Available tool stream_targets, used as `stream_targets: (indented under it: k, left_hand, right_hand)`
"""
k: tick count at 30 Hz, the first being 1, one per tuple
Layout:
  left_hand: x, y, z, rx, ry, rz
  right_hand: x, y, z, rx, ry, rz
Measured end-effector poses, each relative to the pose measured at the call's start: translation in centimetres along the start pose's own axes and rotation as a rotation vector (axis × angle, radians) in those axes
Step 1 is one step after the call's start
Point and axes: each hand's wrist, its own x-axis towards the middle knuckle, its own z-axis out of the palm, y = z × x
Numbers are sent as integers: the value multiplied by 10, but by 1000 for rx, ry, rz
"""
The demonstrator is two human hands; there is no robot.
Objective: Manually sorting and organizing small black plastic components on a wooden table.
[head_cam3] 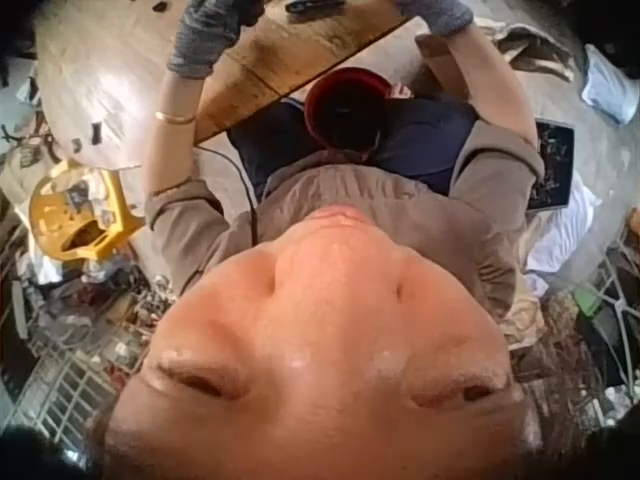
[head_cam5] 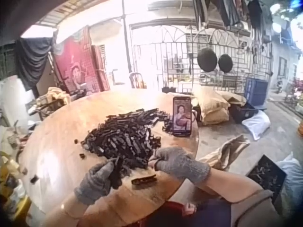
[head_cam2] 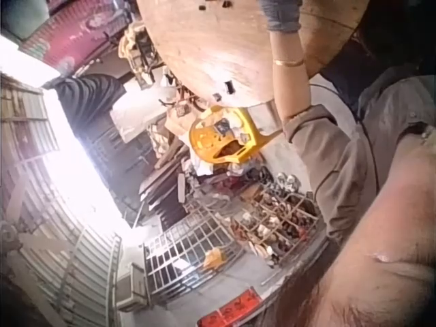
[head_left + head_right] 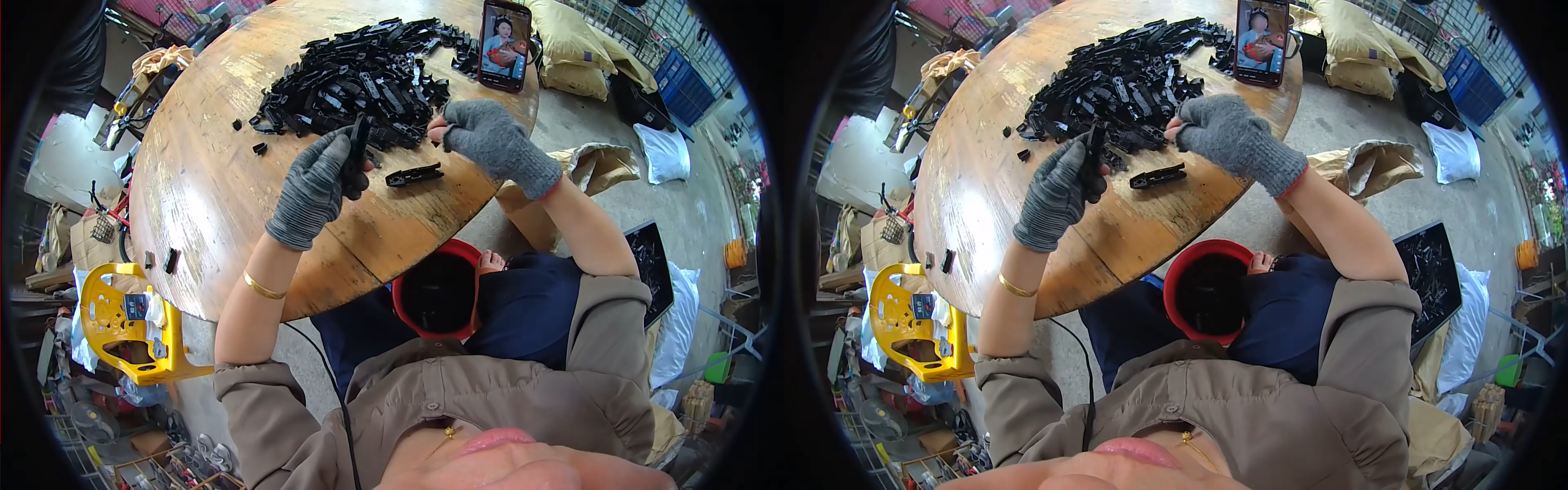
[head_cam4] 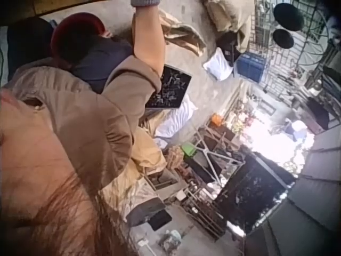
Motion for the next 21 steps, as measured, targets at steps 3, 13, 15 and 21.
stream_targets:
  k: [3,13,15,21]
  left_hand:
    - [-2,5,7,-286,-94,-154]
    - [-13,11,16,178,-177,-63]
    - [-14,7,21,253,-130,14]
    - [-10,4,6,-9,-169,-33]
  right_hand:
    - [-2,-29,-3,324,-37,199]
    - [-1,-38,7,573,-66,319]
    - [-2,-40,10,449,-134,137]
    - [-13,-57,27,557,-207,185]
